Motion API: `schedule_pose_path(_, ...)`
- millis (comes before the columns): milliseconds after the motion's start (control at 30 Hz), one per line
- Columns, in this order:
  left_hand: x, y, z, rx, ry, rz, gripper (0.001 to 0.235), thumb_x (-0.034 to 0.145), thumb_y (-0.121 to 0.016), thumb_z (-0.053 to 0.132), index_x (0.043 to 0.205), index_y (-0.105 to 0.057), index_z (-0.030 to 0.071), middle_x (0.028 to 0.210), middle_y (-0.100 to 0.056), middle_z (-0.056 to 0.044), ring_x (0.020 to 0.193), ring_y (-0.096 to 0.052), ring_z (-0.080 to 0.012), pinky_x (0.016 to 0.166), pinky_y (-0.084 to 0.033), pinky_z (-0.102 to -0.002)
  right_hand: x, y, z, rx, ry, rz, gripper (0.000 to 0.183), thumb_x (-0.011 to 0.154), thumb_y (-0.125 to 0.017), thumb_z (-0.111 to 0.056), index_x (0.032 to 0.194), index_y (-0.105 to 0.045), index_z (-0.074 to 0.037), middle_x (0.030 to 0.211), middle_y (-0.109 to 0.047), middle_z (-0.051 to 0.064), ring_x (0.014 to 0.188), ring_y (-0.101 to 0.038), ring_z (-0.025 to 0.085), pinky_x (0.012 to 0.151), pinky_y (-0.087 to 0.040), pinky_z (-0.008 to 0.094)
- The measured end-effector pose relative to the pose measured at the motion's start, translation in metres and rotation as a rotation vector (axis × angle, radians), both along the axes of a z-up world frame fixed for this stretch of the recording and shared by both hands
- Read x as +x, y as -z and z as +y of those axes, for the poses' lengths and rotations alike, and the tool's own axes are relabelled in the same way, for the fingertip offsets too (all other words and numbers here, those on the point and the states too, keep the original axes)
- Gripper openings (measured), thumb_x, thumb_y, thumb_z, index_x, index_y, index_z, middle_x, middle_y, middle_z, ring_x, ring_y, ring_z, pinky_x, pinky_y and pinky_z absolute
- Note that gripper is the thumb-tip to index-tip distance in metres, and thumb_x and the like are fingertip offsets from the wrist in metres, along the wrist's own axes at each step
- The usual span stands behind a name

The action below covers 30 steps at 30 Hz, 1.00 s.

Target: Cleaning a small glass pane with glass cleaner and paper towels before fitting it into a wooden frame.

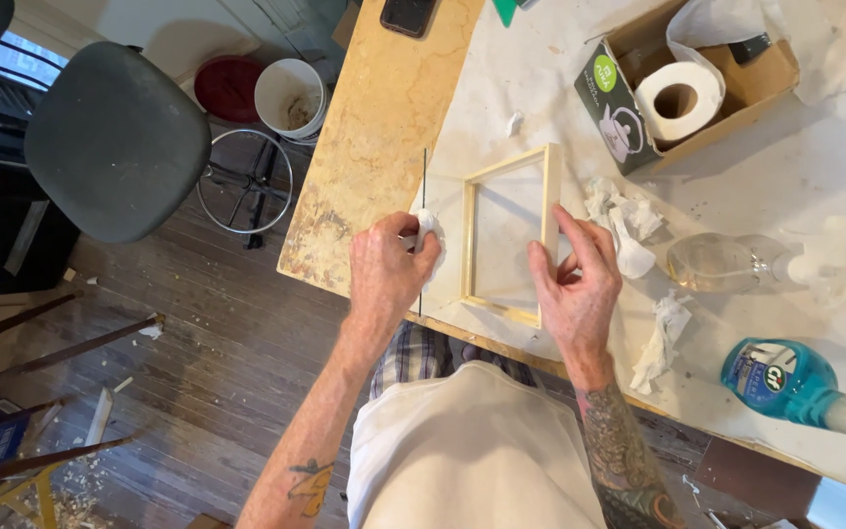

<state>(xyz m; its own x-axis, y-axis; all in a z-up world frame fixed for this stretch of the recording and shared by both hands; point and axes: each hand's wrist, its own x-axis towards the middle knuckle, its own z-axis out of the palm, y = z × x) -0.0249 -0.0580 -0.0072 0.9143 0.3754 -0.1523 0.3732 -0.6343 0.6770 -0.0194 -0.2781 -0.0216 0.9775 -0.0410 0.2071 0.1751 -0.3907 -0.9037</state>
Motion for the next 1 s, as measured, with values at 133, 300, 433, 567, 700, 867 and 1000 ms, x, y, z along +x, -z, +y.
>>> schedule_pose_path(133,-0.002,-0.004,-0.003,-0.023,0.011,0.003,0.023,0.076,-0.073,0.022,0.093,-0.077,0.006,0.084,-0.078,-0.012,0.076,-0.077,-0.0325,0.071,-0.061,-0.042,-0.003,0.004,-0.003,0.012,-0.002,0.043,0.040,0.096,-0.072,-0.005,0.135,-0.064,0.001,0.114,-0.059,0.014,0.061,-0.061,0.009,0.050,-0.055,0.020)
schedule_pose_path(300,0.002,-0.018,-0.006,-0.025,0.070,-0.025,0.018,0.079,-0.072,0.012,0.092,-0.076,0.000,0.080,-0.076,-0.017,0.071,-0.077,-0.0331,0.062,-0.062,-0.038,-0.004,0.011,-0.009,0.005,0.035,0.069,0.042,0.096,-0.073,-0.003,0.136,-0.064,0.001,0.117,-0.056,0.015,0.060,-0.055,0.008,0.047,-0.054,0.021)
schedule_pose_path(433,0.004,-0.019,-0.004,-0.016,0.086,-0.001,0.016,0.080,-0.072,0.015,0.090,-0.075,0.003,0.078,-0.076,-0.013,0.069,-0.076,-0.0307,0.059,-0.062,-0.037,-0.002,0.007,-0.007,-0.011,0.050,0.096,0.041,0.095,-0.073,-0.002,0.136,-0.064,0.002,0.118,-0.056,0.015,0.060,-0.055,0.010,0.048,-0.054,0.023)
schedule_pose_path(567,0.003,-0.020,-0.002,-0.025,0.085,-0.011,0.013,0.080,-0.073,0.013,0.089,-0.074,0.003,0.076,-0.074,-0.012,0.068,-0.076,-0.0283,0.056,-0.062,-0.033,-0.003,0.002,-0.001,-0.020,0.059,0.105,0.043,0.095,-0.074,-0.003,0.136,-0.064,0.001,0.118,-0.056,0.015,0.061,-0.054,0.010,0.048,-0.055,0.022)
schedule_pose_path(700,0.002,-0.020,0.000,-0.008,0.088,-0.026,0.012,0.080,-0.073,0.013,0.087,-0.074,0.004,0.074,-0.072,-0.013,0.068,-0.075,-0.0300,0.054,-0.062,-0.035,-0.003,-0.003,0.004,-0.005,0.075,0.106,0.044,0.094,-0.074,0.001,0.136,-0.064,0.002,0.116,-0.056,0.015,0.059,-0.052,0.010,0.048,-0.055,0.023)
schedule_pose_path(867,0.004,-0.023,0.003,-0.019,0.093,-0.008,0.011,0.080,-0.072,0.012,0.087,-0.075,0.003,0.072,-0.072,-0.012,0.067,-0.075,-0.0287,0.054,-0.062,-0.034,-0.003,-0.005,0.007,0.010,0.083,0.112,0.043,0.094,-0.074,0.000,0.135,-0.063,0.001,0.115,-0.057,0.013,0.058,-0.052,0.009,0.047,-0.055,0.023)
schedule_pose_path(1000,0.004,-0.022,0.007,-0.010,0.093,-0.016,0.011,0.081,-0.072,0.013,0.086,-0.074,0.003,0.072,-0.072,-0.013,0.067,-0.075,-0.0310,0.053,-0.062,-0.037,-0.003,-0.007,0.008,0.011,0.088,0.107,0.042,0.094,-0.074,0.001,0.134,-0.064,0.000,0.114,-0.057,0.013,0.058,-0.051,0.009,0.047,-0.055,0.023)
